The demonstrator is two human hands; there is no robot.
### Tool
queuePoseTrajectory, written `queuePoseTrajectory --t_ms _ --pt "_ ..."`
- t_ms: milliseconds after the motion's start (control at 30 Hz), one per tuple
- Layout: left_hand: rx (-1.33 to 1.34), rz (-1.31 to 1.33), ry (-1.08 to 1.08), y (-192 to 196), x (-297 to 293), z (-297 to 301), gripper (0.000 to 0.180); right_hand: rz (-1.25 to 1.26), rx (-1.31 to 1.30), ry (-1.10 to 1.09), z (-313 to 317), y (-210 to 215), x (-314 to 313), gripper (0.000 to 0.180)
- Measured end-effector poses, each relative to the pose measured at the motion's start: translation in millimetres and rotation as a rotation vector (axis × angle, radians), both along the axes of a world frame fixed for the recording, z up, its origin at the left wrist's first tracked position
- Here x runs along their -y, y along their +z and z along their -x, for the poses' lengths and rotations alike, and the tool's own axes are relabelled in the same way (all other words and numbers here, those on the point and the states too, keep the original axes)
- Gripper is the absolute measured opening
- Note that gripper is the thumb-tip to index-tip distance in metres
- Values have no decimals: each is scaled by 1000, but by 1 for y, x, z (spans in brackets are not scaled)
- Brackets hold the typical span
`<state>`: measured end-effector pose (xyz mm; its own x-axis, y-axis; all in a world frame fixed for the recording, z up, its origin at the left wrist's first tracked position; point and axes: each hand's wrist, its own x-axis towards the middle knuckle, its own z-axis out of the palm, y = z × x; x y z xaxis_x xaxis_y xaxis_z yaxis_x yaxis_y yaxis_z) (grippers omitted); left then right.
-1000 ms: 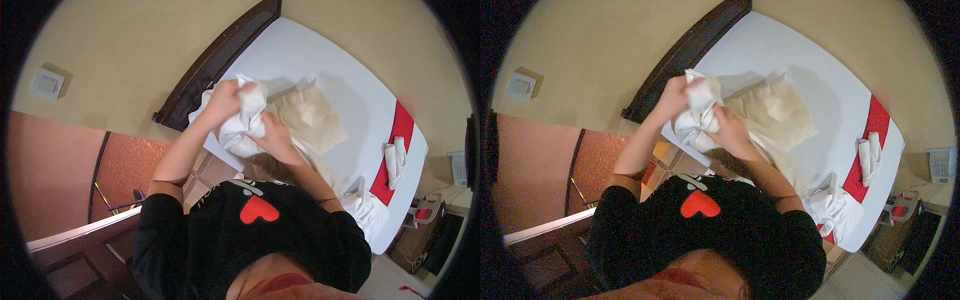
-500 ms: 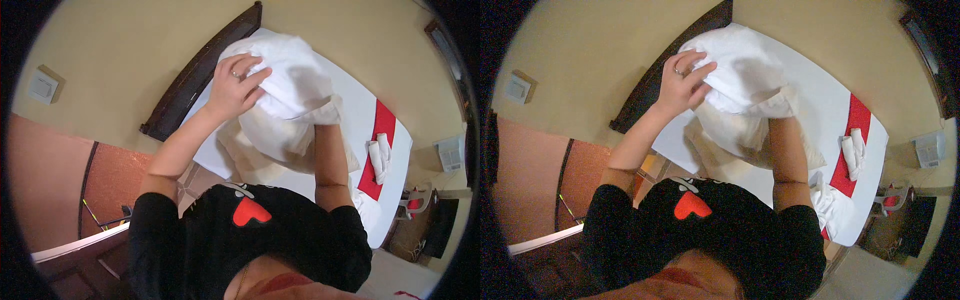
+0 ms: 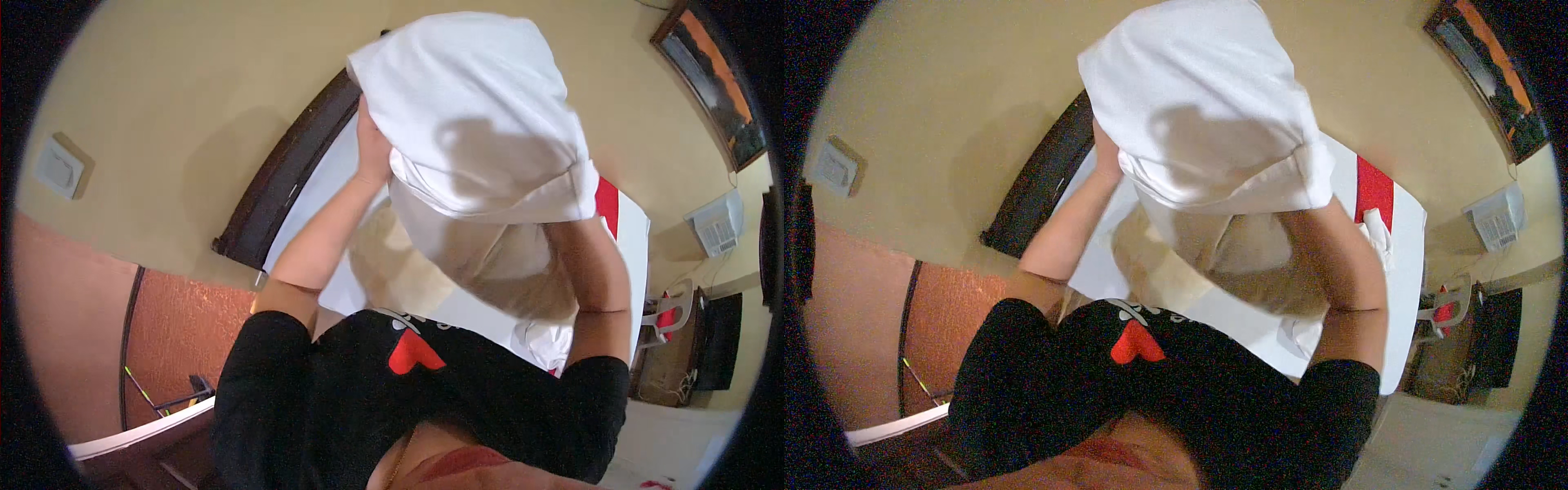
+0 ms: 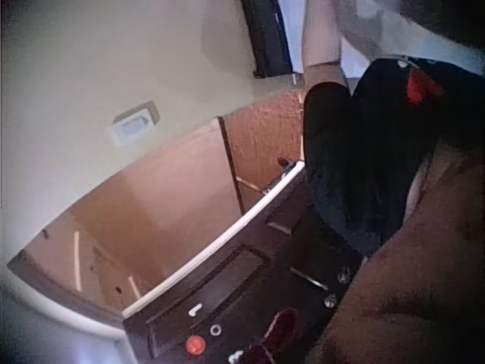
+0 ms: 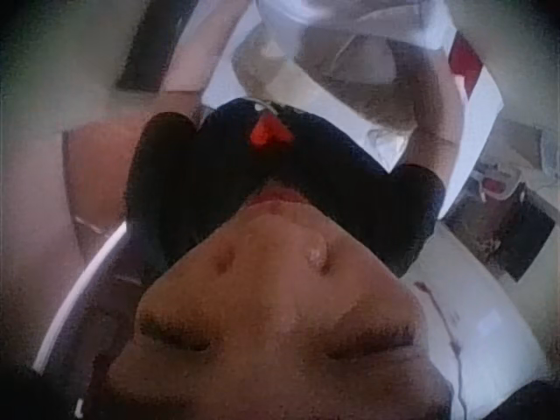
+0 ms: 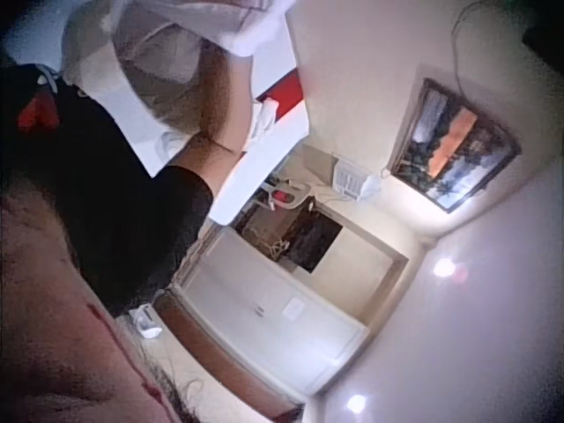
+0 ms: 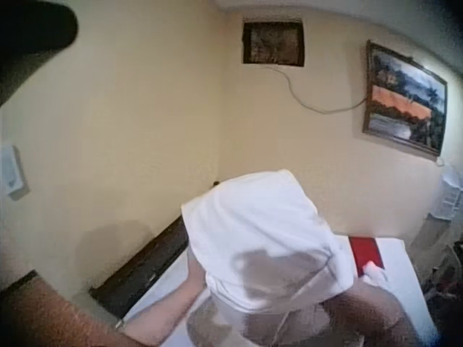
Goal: The person folds towels into rolls by hand on a bed and then inserts pillows into white pillowcases before arranging them on the bed.
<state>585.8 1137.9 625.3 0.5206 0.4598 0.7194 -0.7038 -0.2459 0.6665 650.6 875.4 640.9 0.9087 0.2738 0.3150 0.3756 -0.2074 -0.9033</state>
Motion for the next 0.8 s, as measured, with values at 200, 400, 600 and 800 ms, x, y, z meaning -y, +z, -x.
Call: queuePoseTrajectory --t_ms 200,400,600,800 --pt "100 -714 277 -56 -25 28 18 1 27 -106 2 -11 20 69" --pt "-313 -325 87 -94 -43 23 19 -47 30 -134 -3 -38 9 68" --pt "-519 -666 301 -142 -75 -14 22 -82 36 -190 -5 -61 1 67" --pt "-1141 -715 144 -250 -147 35 32 -141 64 -156 -7 -57 -26 66"
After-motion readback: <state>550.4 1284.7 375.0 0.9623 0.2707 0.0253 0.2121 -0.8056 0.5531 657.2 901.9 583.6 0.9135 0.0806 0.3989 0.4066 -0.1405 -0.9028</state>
